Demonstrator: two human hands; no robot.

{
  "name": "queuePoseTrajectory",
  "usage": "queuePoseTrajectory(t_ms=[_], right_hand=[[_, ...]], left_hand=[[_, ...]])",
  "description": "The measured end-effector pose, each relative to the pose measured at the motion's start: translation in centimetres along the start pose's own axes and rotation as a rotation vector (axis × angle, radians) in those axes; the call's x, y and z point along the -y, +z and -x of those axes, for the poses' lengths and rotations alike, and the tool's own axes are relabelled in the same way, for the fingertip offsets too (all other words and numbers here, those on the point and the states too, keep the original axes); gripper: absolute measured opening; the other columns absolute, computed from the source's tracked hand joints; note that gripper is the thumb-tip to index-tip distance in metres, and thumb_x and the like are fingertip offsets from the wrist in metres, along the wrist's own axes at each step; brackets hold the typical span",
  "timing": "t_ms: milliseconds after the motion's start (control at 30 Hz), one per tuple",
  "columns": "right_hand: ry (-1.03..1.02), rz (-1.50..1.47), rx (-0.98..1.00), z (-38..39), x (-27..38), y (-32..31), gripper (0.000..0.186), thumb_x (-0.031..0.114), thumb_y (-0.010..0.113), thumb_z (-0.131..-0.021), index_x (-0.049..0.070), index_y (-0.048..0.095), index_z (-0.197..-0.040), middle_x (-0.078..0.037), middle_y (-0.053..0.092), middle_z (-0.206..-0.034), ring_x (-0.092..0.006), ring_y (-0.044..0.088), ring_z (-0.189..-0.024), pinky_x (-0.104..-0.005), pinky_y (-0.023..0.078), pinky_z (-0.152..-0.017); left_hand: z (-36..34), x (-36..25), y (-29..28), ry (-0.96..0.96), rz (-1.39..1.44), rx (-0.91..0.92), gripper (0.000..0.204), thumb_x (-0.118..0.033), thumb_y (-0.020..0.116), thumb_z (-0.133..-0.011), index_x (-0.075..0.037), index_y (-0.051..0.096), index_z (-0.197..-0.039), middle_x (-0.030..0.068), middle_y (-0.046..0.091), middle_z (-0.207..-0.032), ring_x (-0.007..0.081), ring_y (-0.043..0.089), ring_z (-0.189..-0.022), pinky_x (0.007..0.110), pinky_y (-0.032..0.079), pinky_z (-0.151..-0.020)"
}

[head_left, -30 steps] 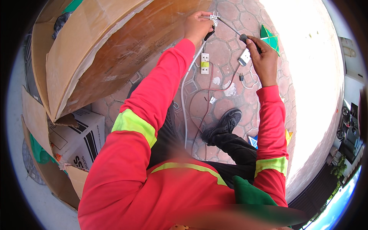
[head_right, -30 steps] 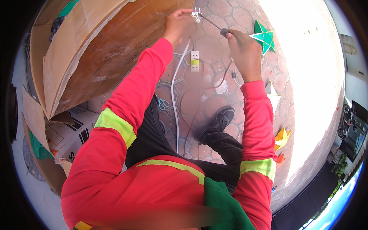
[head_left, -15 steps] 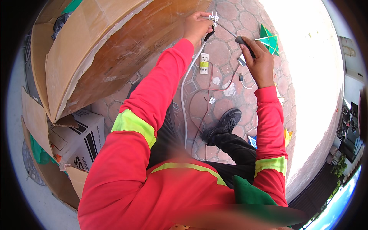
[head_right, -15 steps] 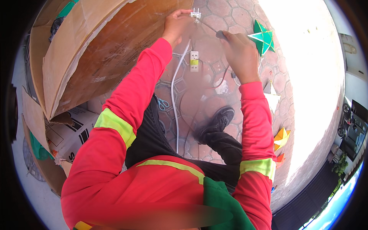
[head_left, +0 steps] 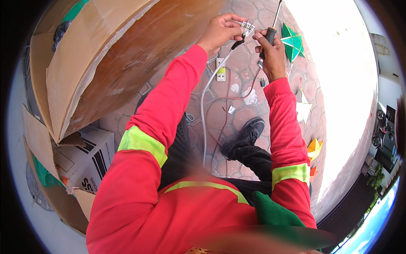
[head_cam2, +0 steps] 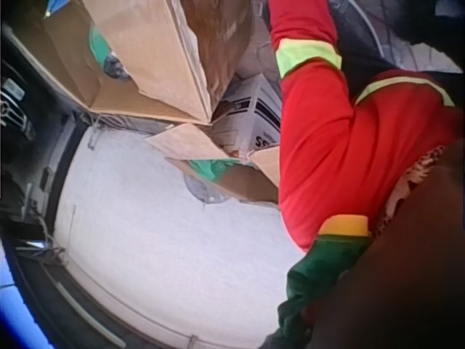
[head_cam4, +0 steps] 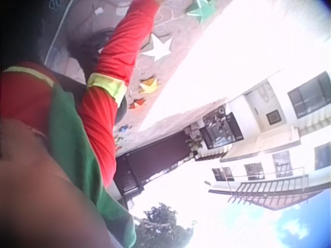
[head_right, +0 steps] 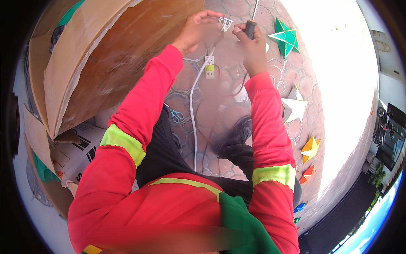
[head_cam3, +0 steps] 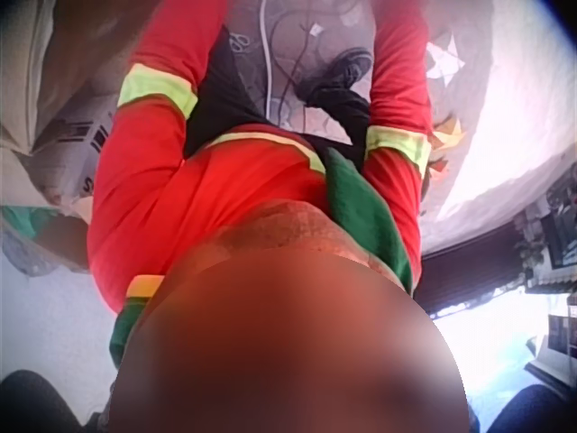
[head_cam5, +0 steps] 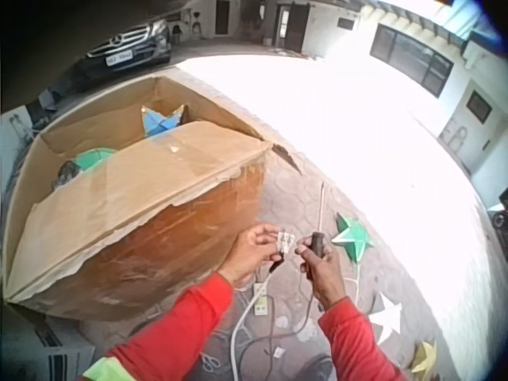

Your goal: The person sits on a tiled floor and uses a screwdriver to open and adjust a small white electrical component. They handle wires, electrical tape, and a power strip, occasionally picking up and setting down tools while working on the device.

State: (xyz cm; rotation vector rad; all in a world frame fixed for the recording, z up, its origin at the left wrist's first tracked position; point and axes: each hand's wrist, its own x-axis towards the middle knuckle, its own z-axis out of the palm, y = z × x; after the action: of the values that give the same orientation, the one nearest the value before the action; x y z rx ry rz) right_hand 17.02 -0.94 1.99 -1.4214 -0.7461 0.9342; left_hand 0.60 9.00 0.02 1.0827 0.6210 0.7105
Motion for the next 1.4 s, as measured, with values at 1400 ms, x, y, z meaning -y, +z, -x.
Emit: queuePoseTrajectory(t_ms=[1400], right_hand=[[-0.121,0.310,0.130,-1.2,0.0,-0.6,0.023,0.010,0.077,-0.086,0.009,0.058,-0.098,0.002,0.059,-0.075,-0.0061,0.053,-0.061,-0.0218,0.035,-0.051]], left_hand=[[1.3,-0.5,2.6,-0.034,-0.224,-0.045,0.038,0.004,0.066,-0.087,-0.005,0.072,-0.124,0.0072,0.075,-0.097,0.0096,0.070,-0.083,0.025,0.057,-0.074]])
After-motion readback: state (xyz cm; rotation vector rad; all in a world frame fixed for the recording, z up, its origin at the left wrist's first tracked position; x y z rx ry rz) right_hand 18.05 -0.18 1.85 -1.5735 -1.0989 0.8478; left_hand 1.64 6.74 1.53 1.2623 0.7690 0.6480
